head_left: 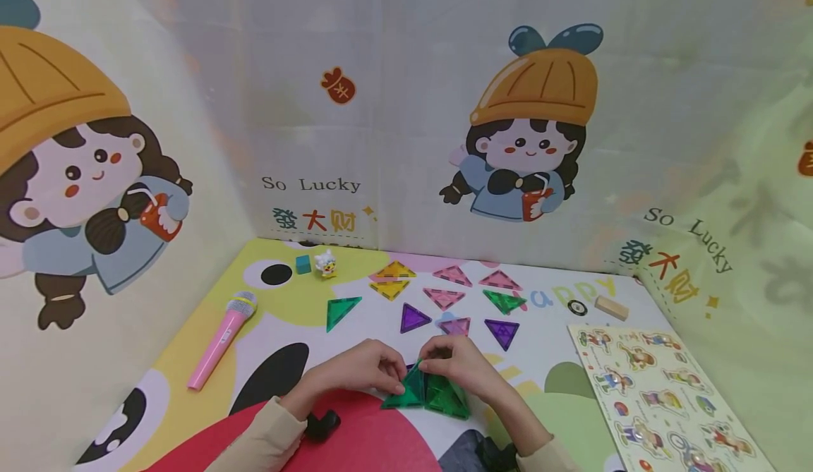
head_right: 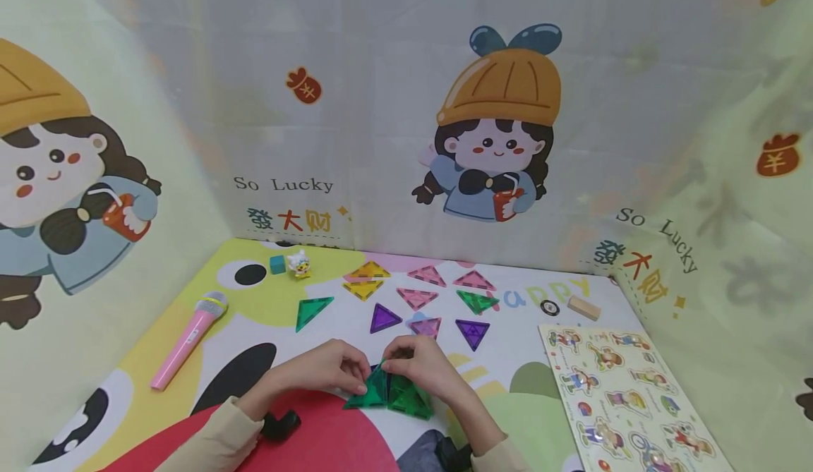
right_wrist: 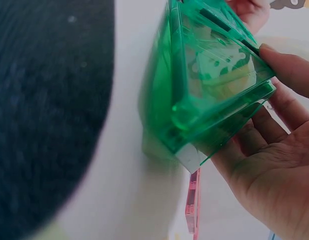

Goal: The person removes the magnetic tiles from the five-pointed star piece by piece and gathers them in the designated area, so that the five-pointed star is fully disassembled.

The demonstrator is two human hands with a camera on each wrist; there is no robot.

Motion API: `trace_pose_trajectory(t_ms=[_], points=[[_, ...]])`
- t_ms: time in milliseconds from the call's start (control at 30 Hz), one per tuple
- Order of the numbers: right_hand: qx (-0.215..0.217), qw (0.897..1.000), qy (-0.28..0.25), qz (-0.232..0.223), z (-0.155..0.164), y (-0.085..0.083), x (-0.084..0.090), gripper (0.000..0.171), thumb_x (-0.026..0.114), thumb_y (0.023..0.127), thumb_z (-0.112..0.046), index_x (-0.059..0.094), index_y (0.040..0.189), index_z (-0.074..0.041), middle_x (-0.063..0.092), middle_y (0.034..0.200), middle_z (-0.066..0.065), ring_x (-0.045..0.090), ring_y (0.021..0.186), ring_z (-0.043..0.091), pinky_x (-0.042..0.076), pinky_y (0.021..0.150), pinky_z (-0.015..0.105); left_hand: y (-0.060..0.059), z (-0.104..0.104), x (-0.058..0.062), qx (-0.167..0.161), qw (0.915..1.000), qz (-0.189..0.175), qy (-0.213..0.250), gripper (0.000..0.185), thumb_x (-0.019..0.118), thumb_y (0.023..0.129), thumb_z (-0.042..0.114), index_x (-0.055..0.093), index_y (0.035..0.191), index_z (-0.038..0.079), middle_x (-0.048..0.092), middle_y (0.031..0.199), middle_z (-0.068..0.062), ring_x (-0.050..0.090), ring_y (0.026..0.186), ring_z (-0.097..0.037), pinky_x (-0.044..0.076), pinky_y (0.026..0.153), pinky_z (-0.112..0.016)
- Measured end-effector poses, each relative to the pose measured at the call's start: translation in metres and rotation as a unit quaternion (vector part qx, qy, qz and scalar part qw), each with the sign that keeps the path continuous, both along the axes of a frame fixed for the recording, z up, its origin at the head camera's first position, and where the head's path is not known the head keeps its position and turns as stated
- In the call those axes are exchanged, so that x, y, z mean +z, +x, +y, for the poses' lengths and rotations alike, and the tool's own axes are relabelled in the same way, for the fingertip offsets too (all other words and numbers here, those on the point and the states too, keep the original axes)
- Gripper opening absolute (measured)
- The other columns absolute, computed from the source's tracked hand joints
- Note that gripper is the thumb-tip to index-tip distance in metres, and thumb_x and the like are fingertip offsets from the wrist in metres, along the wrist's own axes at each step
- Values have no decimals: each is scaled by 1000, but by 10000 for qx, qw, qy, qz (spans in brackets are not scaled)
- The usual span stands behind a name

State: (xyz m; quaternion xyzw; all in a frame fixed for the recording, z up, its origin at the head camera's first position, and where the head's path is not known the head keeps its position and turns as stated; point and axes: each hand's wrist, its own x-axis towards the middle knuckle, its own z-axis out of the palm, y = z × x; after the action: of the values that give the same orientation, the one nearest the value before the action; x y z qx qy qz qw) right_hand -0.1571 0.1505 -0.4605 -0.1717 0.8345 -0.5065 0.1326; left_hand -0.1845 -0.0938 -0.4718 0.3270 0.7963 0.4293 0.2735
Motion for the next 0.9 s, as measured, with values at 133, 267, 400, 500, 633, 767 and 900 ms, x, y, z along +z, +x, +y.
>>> trace_pose_trajectory(t_ms=[133, 267, 400, 500, 633, 767, 900], points=[[7, 10000, 27, 5, 0, -1, -1, 8, 73, 90, -25, 74, 91, -17, 69, 90, -1, 63, 82, 13, 52, 76, 25, 1, 4, -2, 77, 10000, 38, -1, 6, 76, 87, 24, 73, 88, 19, 70, 76, 7, 64, 70, -5, 51, 66, -21], [25, 10000, 39, -20, 0, -1, -1, 8, 72, 90, -25, 74, 92, -18, 69, 90, -2, 62, 82, 12, 51, 76, 24, 1, 4, 0, 93, 9999, 79, 28, 6, 77, 87, 22, 73, 87, 17, 69, 75, 7, 63, 69, -5, 51, 66, -21], [44, 10000, 8, -63, 1, -2, -1, 8, 72, 90, -25, 74, 92, -17, 69, 90, -1, 62, 82, 13, 51, 76, 24, 1, 3, 1, 157, 9997, 166, 25, 6, 77, 87, 22, 73, 87, 17, 69, 76, 7, 66, 71, -6, 52, 69, -21], [66, 9999, -17, -86, 1, -1, 0, 8, 72, 91, -24, 73, 92, -16, 69, 90, 0, 62, 83, 13, 51, 76, 24, -1, 1, 2, 318, 9995, 49, 38, 5, 76, 87, 20, 72, 87, 17, 69, 77, 5, 67, 70, -8, 53, 68, -23], [122, 9998, -55, -121, 1, -1, 1, 9, 71, 91, -23, 73, 92, -15, 69, 91, 1, 61, 84, 13, 51, 77, 23, -6, -6, 4, 553, 9984, -114, 38, 7, 75, 88, 20, 71, 87, 15, 68, 76, 2, 66, 67, -12, 55, 66, -26], [161, 9997, -75, -152, 1, 0, 2, 10, 70, 92, -24, 74, 92, -14, 69, 92, 2, 61, 85, 13, 52, 78, 23, -12, -14, 7, 788, 9969, -58, -46, 8, 75, 88, 23, 71, 88, 16, 68, 77, 1, 65, 67, -14, 54, 68, -28], [162, 9997, -74, -175, 0, 0, 3, 11, 70, 92, -23, 74, 93, -13, 69, 94, 2, 62, 85, 13, 52, 78, 23, -19, -23, 11, 1162, 9932, 52, -95, 10, 75, 89, 24, 72, 92, 15, 70, 79, 1, 65, 67, -15, 54, 68, -28]])
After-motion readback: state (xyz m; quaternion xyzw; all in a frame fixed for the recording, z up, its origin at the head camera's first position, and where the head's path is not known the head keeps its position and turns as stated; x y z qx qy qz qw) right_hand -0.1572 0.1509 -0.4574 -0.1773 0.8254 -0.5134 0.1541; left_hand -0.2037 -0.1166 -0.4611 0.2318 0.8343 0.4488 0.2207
